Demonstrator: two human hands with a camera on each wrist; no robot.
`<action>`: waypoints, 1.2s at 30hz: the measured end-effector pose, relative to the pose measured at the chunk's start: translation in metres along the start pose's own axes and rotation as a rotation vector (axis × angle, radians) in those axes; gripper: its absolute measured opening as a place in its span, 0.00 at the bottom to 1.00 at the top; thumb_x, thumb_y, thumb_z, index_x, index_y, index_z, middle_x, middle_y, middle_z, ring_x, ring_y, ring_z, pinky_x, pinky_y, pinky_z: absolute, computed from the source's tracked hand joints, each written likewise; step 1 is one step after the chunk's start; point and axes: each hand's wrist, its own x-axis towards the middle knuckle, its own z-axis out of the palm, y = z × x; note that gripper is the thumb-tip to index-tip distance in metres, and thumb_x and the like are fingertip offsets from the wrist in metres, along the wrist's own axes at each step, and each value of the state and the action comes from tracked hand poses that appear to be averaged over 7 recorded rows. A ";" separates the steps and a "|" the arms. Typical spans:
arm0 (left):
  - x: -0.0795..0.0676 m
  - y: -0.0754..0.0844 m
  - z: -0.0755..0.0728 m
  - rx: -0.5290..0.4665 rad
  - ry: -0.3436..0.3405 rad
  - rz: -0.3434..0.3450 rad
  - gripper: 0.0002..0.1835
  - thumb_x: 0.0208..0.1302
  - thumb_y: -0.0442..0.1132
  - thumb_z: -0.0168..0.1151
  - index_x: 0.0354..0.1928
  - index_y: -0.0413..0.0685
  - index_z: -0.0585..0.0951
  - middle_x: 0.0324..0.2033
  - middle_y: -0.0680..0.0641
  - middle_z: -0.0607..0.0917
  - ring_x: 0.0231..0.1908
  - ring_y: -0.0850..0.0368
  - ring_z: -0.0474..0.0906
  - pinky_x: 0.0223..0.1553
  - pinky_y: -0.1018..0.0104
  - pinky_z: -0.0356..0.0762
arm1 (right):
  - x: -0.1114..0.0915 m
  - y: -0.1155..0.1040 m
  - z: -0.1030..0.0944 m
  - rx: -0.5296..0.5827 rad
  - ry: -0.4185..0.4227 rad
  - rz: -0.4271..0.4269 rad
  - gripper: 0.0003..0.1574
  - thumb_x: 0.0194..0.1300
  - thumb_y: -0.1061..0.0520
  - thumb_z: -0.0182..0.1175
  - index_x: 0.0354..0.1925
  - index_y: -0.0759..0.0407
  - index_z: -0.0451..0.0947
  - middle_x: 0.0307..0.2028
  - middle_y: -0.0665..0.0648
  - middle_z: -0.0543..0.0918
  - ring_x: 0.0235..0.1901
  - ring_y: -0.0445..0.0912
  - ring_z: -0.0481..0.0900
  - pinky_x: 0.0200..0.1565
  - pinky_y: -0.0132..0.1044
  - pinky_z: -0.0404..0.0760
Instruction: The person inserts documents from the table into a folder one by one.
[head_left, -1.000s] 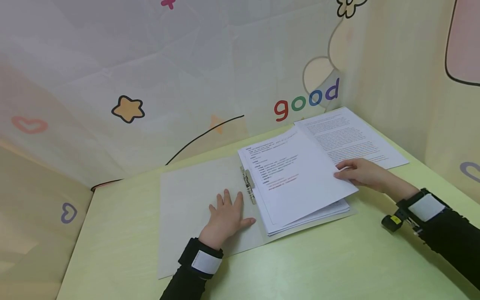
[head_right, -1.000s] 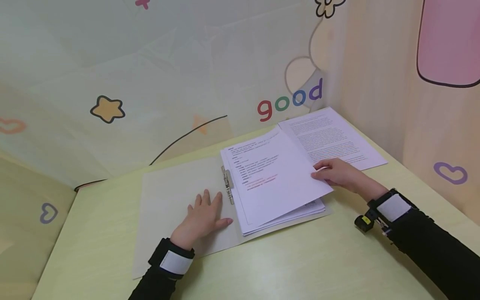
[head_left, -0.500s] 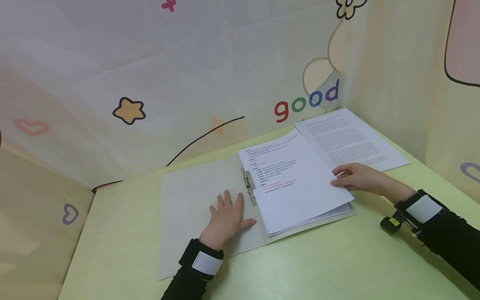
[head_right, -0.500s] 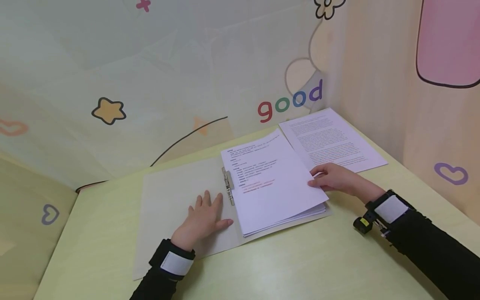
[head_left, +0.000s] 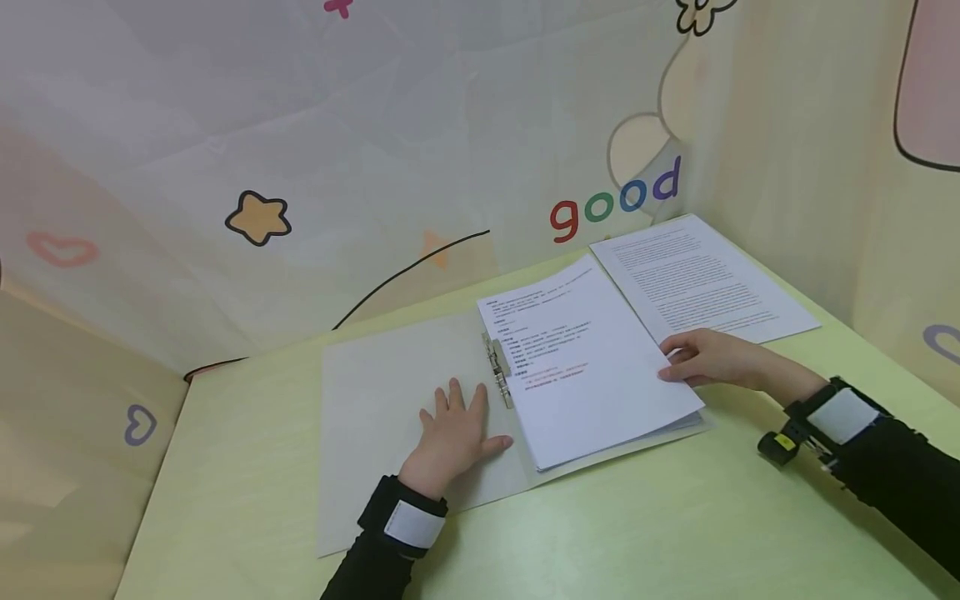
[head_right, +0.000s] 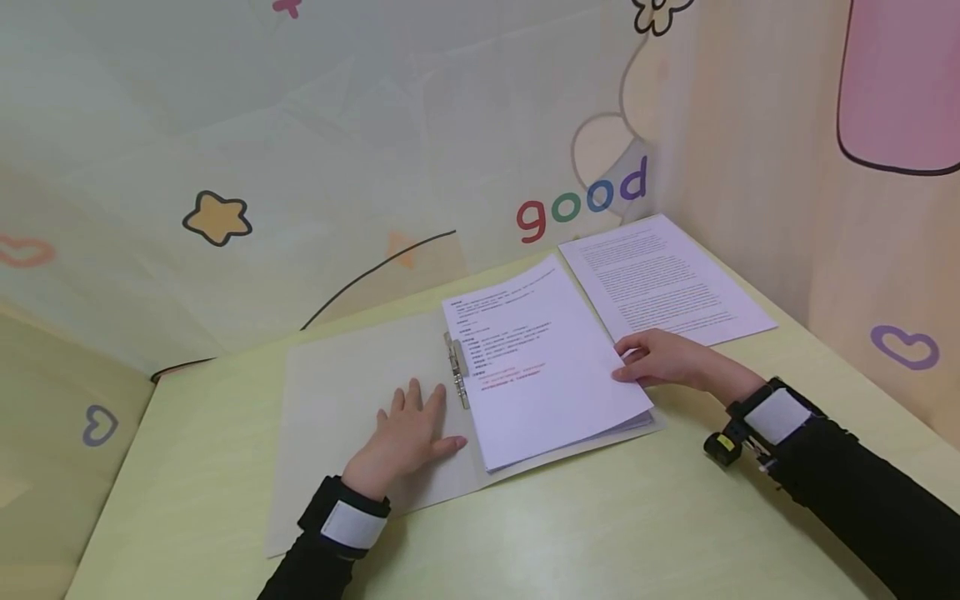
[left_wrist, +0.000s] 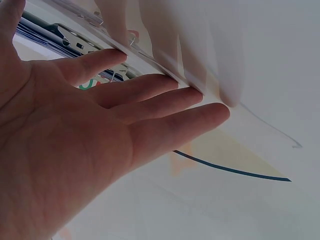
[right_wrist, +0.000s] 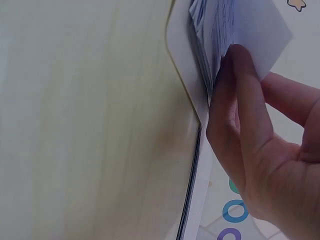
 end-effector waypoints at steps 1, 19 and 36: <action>0.000 0.000 0.000 0.000 0.000 -0.001 0.48 0.55 0.67 0.57 0.69 0.44 0.59 0.66 0.25 0.54 0.63 0.27 0.48 0.54 0.28 0.59 | 0.000 0.000 0.000 -0.004 -0.002 -0.003 0.33 0.61 0.52 0.61 0.55 0.74 0.64 0.43 0.62 0.79 0.38 0.47 0.76 0.44 0.40 0.80; 0.001 0.000 0.000 0.003 -0.006 -0.006 0.48 0.55 0.67 0.57 0.69 0.44 0.58 0.67 0.26 0.54 0.64 0.27 0.48 0.55 0.28 0.58 | 0.008 0.015 -0.022 0.074 0.057 -0.007 0.27 0.63 0.57 0.58 0.53 0.77 0.69 0.37 0.60 0.84 0.37 0.49 0.81 0.37 0.36 0.83; 0.001 -0.001 0.002 0.015 0.007 0.008 0.48 0.55 0.67 0.57 0.69 0.44 0.59 0.66 0.25 0.54 0.63 0.27 0.49 0.54 0.28 0.59 | 0.011 0.051 -0.078 -0.123 0.274 0.081 0.28 0.63 0.55 0.58 0.51 0.78 0.70 0.24 0.48 0.82 0.27 0.41 0.78 0.27 0.31 0.79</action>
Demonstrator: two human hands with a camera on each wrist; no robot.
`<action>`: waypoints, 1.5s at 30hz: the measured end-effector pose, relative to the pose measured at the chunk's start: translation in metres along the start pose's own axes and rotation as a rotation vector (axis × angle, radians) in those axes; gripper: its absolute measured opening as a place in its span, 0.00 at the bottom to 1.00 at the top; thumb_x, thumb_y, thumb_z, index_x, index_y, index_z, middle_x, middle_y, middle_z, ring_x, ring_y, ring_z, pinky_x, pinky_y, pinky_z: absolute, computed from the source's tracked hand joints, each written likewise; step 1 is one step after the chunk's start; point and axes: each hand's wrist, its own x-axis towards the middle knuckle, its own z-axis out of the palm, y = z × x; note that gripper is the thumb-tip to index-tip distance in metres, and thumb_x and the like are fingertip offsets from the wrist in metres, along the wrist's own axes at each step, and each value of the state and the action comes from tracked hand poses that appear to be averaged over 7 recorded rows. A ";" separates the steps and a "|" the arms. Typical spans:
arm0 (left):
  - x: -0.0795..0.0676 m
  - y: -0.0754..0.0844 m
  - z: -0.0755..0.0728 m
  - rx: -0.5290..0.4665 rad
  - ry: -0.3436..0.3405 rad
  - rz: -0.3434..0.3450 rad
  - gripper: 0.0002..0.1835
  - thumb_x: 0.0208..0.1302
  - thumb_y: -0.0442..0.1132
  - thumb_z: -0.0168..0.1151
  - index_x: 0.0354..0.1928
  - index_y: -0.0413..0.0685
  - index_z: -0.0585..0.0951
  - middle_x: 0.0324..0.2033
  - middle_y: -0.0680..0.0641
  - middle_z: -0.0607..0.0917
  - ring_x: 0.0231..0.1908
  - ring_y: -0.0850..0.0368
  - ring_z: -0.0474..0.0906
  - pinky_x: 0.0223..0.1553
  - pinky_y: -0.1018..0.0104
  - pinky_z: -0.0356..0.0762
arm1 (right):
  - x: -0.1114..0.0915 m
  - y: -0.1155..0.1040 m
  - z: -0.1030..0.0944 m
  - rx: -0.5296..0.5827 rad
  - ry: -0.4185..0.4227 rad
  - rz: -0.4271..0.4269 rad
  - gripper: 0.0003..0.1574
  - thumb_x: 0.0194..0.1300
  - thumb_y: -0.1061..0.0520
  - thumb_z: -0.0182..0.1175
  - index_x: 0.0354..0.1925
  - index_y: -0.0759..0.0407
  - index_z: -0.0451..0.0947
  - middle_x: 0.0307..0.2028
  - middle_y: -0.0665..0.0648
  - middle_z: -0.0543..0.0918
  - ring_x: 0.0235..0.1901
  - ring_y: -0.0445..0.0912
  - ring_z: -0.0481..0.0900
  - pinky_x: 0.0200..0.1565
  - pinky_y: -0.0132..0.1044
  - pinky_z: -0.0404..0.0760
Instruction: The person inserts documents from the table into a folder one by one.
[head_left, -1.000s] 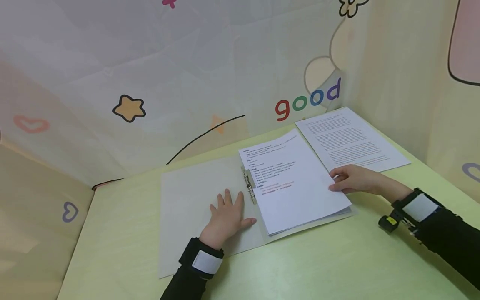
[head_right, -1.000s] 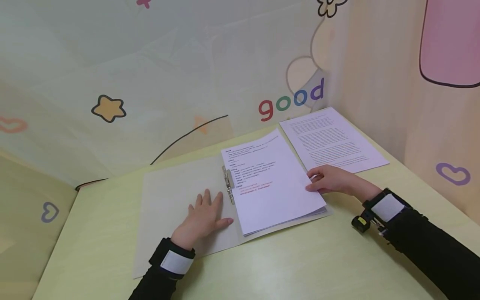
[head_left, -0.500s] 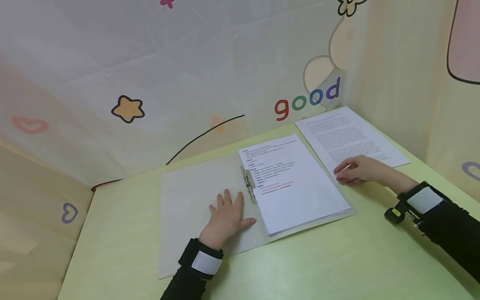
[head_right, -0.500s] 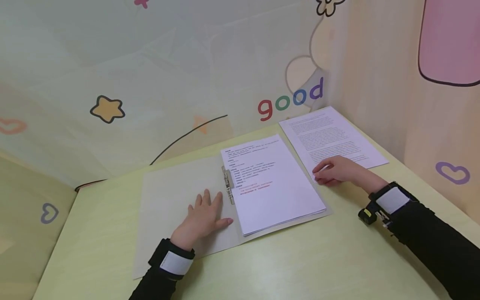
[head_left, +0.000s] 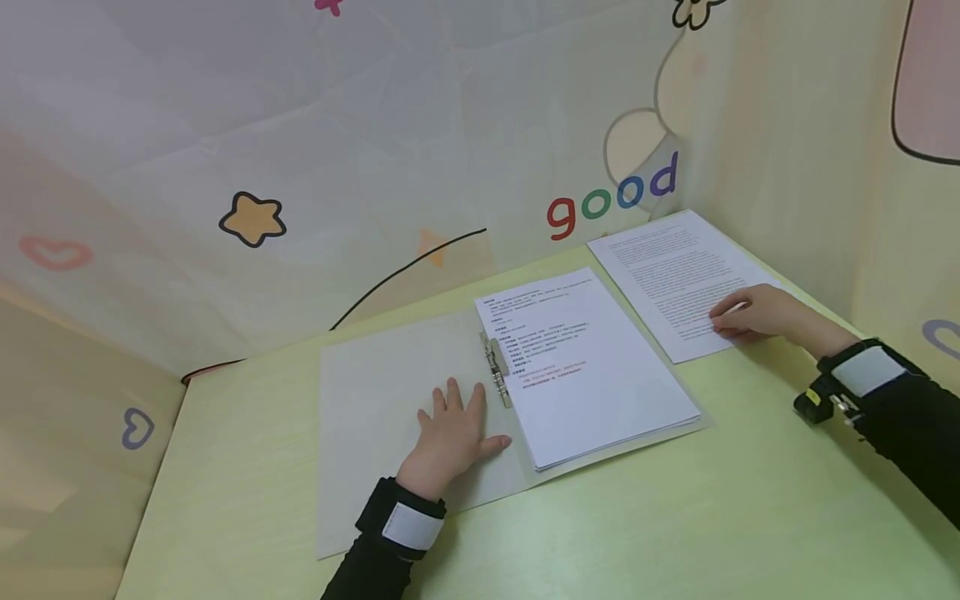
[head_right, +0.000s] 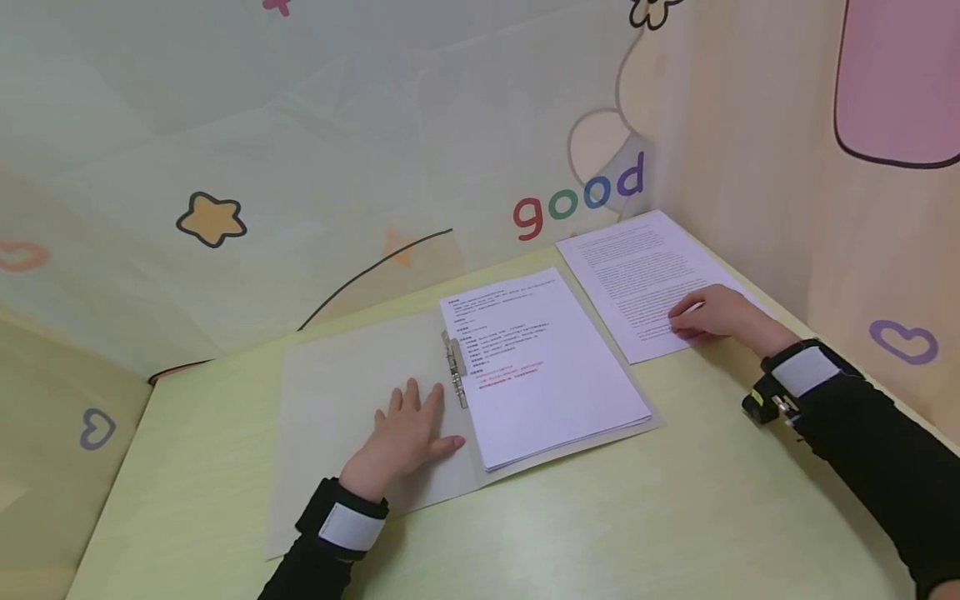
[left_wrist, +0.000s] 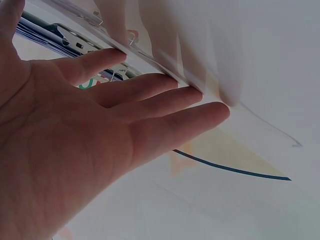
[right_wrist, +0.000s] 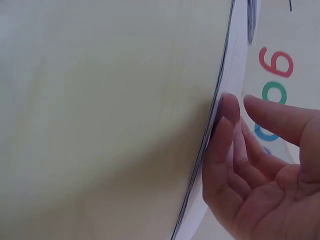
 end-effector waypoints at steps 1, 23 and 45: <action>0.000 0.000 0.000 0.002 0.001 0.001 0.48 0.55 0.67 0.57 0.69 0.44 0.59 0.66 0.25 0.54 0.63 0.27 0.49 0.54 0.28 0.59 | 0.001 0.003 -0.003 -0.017 0.015 0.003 0.28 0.62 0.55 0.59 0.50 0.78 0.71 0.24 0.48 0.82 0.26 0.41 0.78 0.26 0.31 0.79; 0.001 0.000 0.001 -0.013 -0.013 -0.002 0.48 0.55 0.67 0.56 0.70 0.44 0.58 0.67 0.26 0.53 0.64 0.27 0.47 0.55 0.28 0.58 | 0.007 0.047 -0.051 -0.160 0.263 0.075 0.28 0.59 0.53 0.61 0.44 0.79 0.74 0.27 0.63 0.81 0.27 0.50 0.75 0.27 0.38 0.73; 0.000 0.000 -0.001 -0.013 -0.012 -0.004 0.48 0.55 0.67 0.57 0.69 0.44 0.58 0.66 0.25 0.53 0.63 0.26 0.48 0.54 0.28 0.59 | 0.001 0.053 -0.062 -0.212 0.322 0.212 0.38 0.56 0.48 0.64 0.47 0.82 0.69 0.45 0.81 0.70 0.39 0.66 0.67 0.37 0.55 0.70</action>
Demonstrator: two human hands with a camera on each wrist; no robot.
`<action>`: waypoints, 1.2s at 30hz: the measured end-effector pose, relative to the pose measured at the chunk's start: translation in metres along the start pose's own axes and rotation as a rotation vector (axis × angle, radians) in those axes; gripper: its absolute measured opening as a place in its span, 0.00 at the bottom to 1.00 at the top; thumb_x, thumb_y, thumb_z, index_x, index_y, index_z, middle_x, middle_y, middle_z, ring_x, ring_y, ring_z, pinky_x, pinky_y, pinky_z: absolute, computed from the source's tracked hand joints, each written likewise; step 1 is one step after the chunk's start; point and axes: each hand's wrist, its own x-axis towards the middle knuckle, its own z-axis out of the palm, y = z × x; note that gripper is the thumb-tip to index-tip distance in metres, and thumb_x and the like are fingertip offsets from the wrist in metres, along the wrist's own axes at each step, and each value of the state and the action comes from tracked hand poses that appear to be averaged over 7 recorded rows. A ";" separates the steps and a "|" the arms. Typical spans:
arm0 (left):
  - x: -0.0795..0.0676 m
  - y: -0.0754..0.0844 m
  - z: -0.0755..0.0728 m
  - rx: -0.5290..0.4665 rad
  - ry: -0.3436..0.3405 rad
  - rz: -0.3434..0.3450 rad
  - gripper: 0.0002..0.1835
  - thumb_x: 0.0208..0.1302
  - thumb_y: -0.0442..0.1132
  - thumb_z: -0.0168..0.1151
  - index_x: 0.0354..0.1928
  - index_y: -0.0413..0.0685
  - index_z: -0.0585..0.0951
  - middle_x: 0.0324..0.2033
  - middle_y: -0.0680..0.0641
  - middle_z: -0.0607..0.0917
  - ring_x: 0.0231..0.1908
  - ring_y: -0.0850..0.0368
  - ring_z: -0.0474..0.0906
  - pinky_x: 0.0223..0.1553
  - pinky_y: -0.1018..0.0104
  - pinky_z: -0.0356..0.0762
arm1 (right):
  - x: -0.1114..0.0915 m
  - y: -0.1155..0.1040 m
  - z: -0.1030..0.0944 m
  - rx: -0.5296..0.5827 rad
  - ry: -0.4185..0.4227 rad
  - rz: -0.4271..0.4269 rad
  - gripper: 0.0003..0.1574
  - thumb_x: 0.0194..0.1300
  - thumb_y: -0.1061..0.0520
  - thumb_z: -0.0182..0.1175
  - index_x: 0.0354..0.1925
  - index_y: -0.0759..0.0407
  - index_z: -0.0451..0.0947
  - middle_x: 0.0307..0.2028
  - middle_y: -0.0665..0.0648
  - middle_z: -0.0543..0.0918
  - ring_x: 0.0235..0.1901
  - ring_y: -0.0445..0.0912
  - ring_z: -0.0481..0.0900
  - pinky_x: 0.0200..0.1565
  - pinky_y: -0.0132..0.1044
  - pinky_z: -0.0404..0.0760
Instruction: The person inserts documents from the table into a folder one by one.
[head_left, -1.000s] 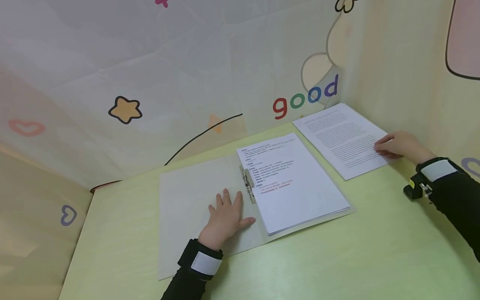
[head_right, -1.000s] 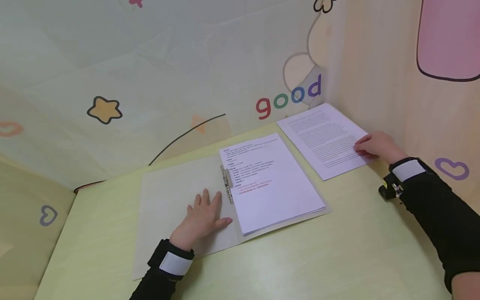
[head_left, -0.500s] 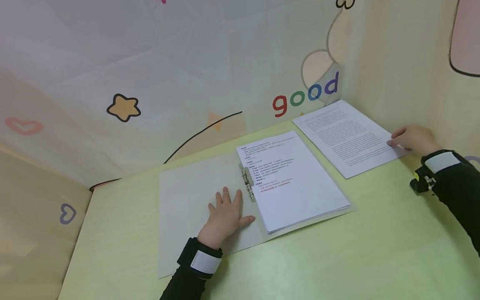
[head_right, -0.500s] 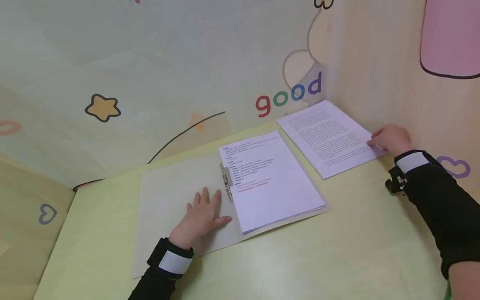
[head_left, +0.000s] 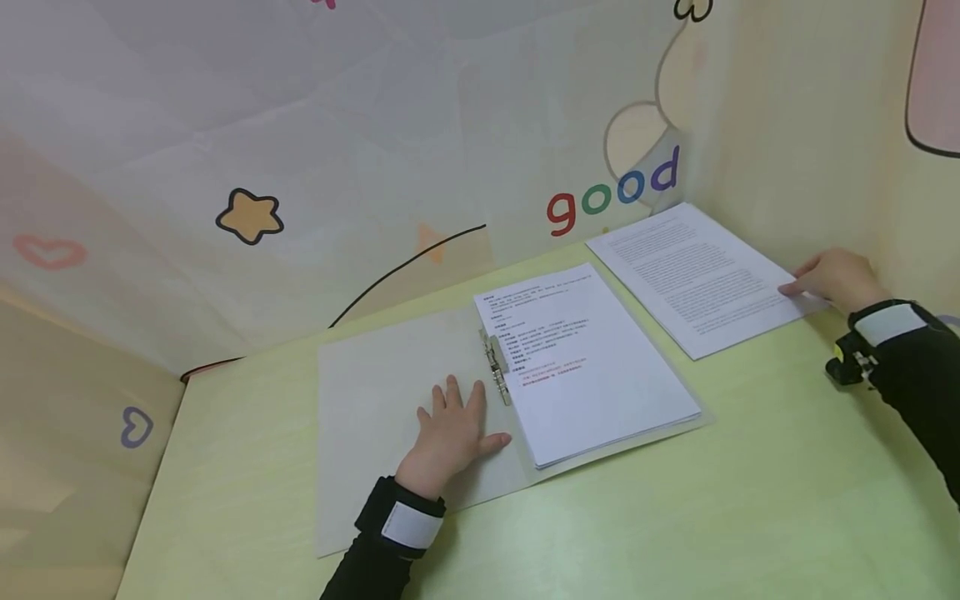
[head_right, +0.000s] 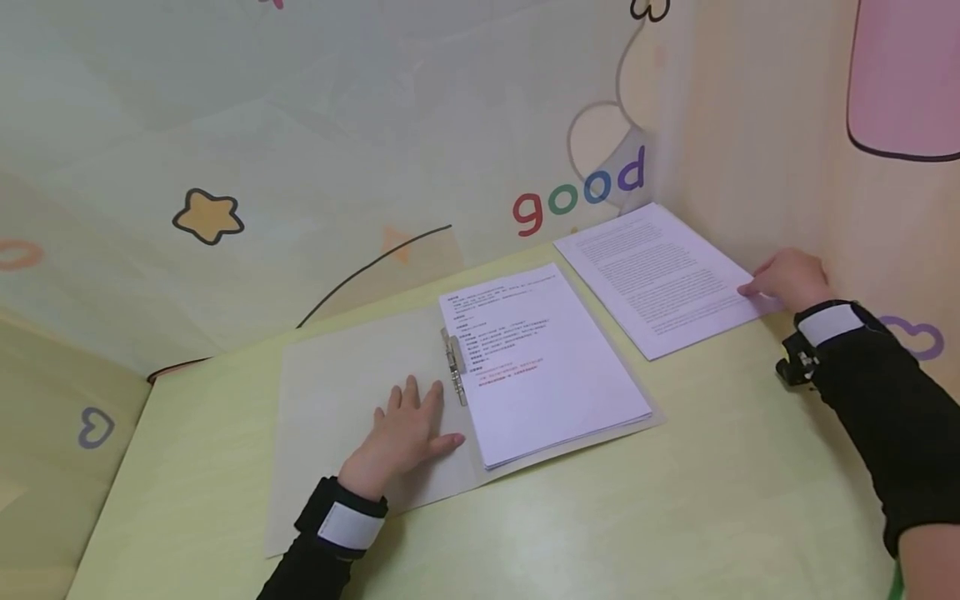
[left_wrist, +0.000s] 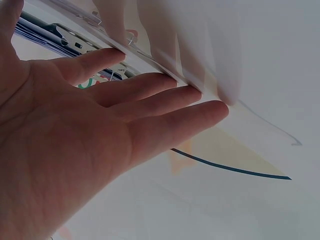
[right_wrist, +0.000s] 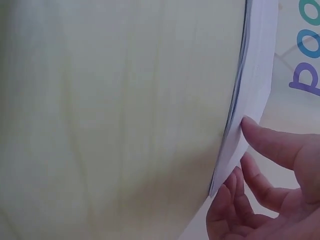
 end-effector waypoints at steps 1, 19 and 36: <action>0.000 0.000 0.000 0.001 -0.001 0.001 0.48 0.55 0.67 0.57 0.69 0.44 0.58 0.66 0.25 0.54 0.63 0.26 0.48 0.54 0.28 0.59 | 0.000 0.000 0.000 -0.007 -0.006 -0.002 0.38 0.55 0.48 0.64 0.47 0.82 0.69 0.43 0.80 0.71 0.38 0.65 0.67 0.36 0.53 0.71; -0.002 0.000 -0.002 0.006 0.001 0.002 0.47 0.55 0.66 0.57 0.69 0.43 0.58 0.66 0.25 0.54 0.63 0.26 0.48 0.54 0.28 0.59 | 0.012 0.000 -0.012 0.002 -0.185 -0.058 0.40 0.50 0.45 0.69 0.43 0.81 0.73 0.27 0.62 0.79 0.30 0.54 0.72 0.30 0.41 0.72; -0.004 0.002 -0.003 -0.012 0.016 0.014 0.47 0.56 0.65 0.57 0.69 0.42 0.59 0.66 0.24 0.54 0.63 0.26 0.49 0.54 0.27 0.59 | 0.020 0.010 -0.015 0.022 -0.257 -0.056 0.44 0.51 0.44 0.68 0.46 0.83 0.70 0.28 0.61 0.79 0.30 0.53 0.72 0.30 0.41 0.75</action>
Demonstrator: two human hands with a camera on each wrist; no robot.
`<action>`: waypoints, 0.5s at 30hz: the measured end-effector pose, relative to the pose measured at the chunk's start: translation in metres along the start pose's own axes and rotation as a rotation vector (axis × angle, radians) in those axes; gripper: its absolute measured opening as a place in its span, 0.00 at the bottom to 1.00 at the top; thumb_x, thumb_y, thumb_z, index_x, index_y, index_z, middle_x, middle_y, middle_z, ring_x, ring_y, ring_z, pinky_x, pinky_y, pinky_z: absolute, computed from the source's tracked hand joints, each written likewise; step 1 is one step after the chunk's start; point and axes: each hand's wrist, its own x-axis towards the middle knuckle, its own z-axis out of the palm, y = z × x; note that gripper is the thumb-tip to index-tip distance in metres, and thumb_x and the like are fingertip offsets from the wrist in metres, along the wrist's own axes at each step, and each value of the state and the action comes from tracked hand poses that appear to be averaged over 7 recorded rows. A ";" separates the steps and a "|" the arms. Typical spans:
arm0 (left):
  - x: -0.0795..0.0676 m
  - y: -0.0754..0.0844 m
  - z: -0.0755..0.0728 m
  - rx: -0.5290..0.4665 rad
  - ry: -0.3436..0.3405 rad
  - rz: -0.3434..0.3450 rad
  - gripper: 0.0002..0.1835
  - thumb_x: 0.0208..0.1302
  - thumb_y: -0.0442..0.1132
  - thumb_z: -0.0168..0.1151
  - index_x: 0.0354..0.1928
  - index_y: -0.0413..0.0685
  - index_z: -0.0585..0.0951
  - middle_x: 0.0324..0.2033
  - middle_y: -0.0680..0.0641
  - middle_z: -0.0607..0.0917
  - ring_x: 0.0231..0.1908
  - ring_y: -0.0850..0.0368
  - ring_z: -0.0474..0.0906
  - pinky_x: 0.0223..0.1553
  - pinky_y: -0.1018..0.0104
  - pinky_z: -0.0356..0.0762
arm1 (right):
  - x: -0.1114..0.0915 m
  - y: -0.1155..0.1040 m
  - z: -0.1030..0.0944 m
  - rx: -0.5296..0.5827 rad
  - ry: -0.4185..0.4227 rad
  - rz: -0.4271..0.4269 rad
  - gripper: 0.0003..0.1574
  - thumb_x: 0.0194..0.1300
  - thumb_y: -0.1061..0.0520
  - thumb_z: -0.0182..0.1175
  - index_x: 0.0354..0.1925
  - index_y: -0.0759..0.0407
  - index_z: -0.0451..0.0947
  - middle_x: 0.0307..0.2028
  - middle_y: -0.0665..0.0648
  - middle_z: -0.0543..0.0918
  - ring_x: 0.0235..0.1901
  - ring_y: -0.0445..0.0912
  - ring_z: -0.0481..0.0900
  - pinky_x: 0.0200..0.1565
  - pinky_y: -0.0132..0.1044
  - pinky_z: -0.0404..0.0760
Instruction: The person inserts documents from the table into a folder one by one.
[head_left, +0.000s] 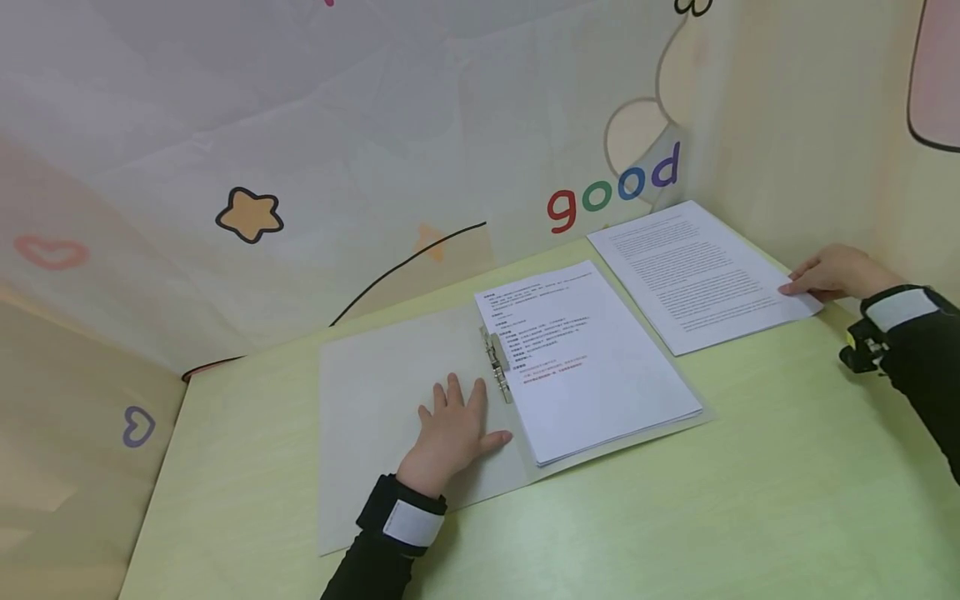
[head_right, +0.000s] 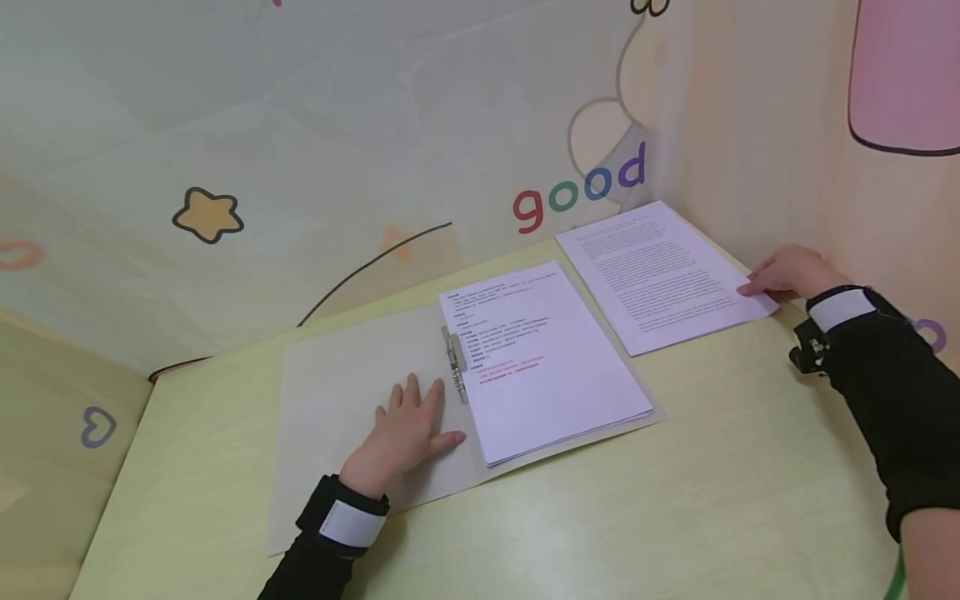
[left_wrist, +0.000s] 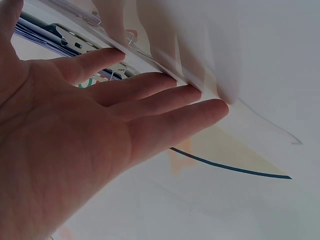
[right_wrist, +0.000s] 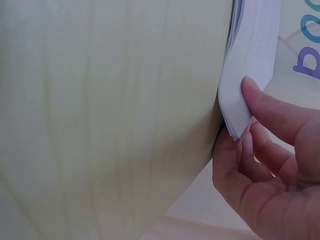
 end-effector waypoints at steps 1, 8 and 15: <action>0.000 0.000 0.000 -0.001 0.005 0.002 0.47 0.56 0.65 0.57 0.69 0.42 0.59 0.65 0.24 0.55 0.63 0.26 0.49 0.54 0.27 0.59 | 0.000 0.000 0.000 0.001 -0.002 -0.002 0.44 0.52 0.44 0.67 0.46 0.84 0.70 0.28 0.60 0.79 0.30 0.53 0.72 0.30 0.41 0.75; 0.000 0.000 0.001 0.018 0.009 0.005 0.47 0.55 0.66 0.57 0.69 0.42 0.60 0.65 0.24 0.55 0.62 0.26 0.49 0.53 0.28 0.60 | 0.001 0.004 -0.001 0.017 -0.017 0.004 0.51 0.49 0.41 0.69 0.48 0.85 0.67 0.29 0.62 0.79 0.31 0.53 0.72 0.32 0.42 0.76; -0.003 0.001 0.003 0.027 0.009 0.005 0.47 0.55 0.66 0.57 0.68 0.42 0.60 0.65 0.24 0.56 0.62 0.26 0.50 0.52 0.28 0.62 | 0.004 0.008 -0.001 0.035 -0.031 0.016 0.53 0.48 0.43 0.70 0.50 0.87 0.64 0.30 0.63 0.78 0.30 0.52 0.72 0.31 0.40 0.77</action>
